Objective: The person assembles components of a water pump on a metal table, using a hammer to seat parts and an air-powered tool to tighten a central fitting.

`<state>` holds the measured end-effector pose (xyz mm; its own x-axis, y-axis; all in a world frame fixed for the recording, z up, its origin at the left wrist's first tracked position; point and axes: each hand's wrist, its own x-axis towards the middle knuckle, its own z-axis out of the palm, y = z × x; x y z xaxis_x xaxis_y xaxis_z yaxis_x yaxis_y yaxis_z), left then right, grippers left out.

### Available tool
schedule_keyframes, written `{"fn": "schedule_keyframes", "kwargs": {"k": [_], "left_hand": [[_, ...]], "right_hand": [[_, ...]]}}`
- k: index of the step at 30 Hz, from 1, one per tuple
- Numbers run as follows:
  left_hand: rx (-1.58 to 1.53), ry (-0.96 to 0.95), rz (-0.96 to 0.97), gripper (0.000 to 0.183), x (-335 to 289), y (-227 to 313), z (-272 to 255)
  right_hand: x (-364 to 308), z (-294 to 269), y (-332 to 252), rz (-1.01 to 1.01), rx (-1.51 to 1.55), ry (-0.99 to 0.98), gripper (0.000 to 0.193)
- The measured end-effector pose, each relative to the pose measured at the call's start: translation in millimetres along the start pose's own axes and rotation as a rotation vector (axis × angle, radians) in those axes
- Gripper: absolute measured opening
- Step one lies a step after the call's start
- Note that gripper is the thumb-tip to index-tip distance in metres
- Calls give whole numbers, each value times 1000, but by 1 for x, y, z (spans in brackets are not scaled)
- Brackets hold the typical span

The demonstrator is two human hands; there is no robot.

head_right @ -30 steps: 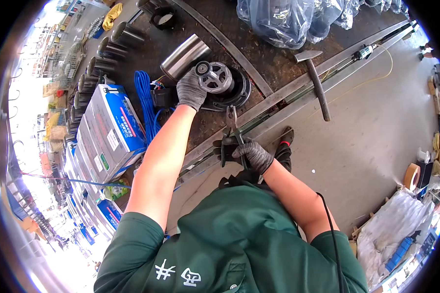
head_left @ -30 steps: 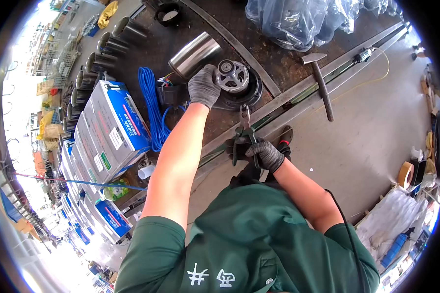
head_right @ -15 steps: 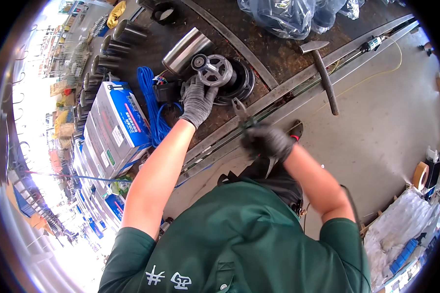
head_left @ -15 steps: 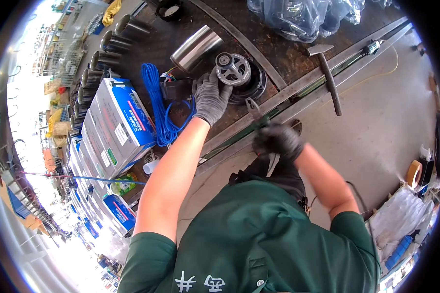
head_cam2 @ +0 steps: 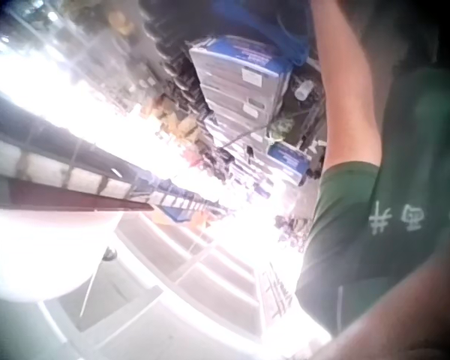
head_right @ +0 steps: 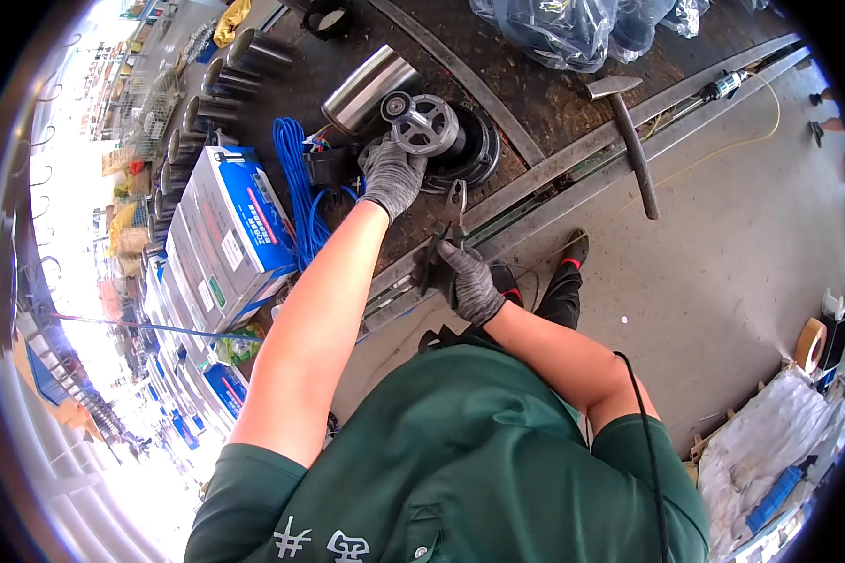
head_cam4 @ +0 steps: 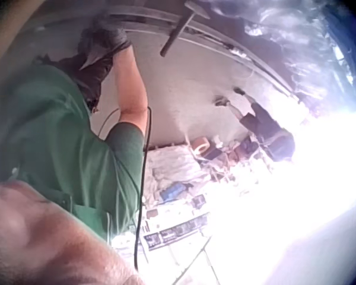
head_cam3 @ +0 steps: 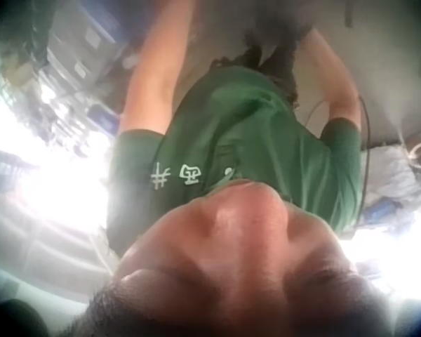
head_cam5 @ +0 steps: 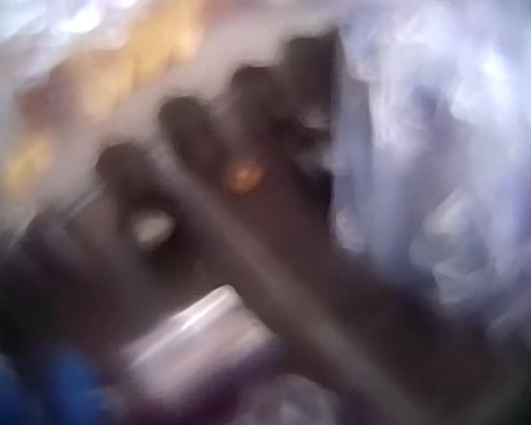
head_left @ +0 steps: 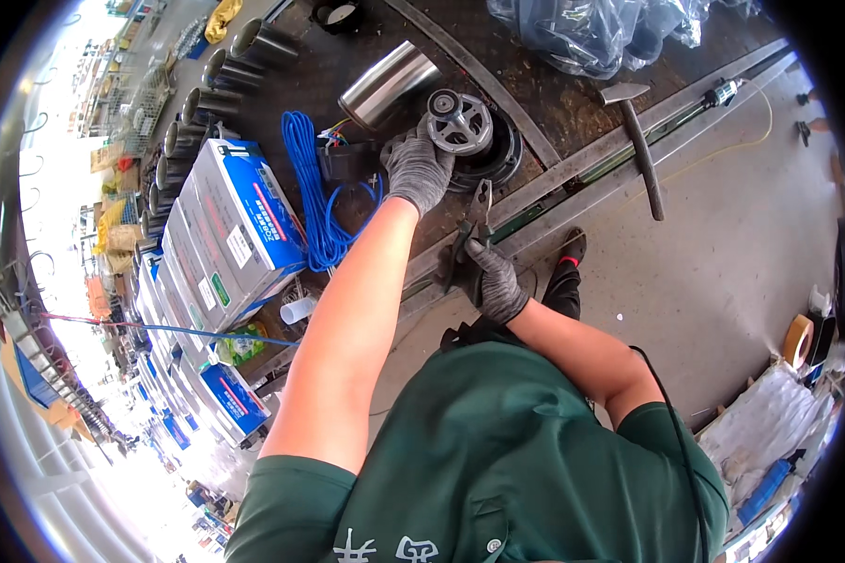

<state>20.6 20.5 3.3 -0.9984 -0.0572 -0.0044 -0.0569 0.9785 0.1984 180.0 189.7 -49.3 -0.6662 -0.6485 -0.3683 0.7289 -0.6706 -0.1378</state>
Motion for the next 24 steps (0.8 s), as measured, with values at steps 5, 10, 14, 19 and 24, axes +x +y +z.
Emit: {"fn": "schedule_keyframes", "kwargs": {"k": [5, 10, 14, 19, 24], "left_hand": [[18, 12, -8, 56, -1, 0, -2], [-5, 62, 23, 56, 0, -3, 4], [-15, -20, -20, 55, -1, 1, -3], [-5, 34, 1, 55, -3, -1, 1], [3, 12, -4, 57, -4, 0, -2]], "right_hand": [[-25, -1, -104, 336, -251, 66, 32], [-23, -21, -158, 508, -417, -46, 42], [-21, -6, -75, 321, -77, -100, 48], [-1, 24, -9, 60, 114, -85, 25], [-26, 2, -87, 302, -153, -8, 35]]}}
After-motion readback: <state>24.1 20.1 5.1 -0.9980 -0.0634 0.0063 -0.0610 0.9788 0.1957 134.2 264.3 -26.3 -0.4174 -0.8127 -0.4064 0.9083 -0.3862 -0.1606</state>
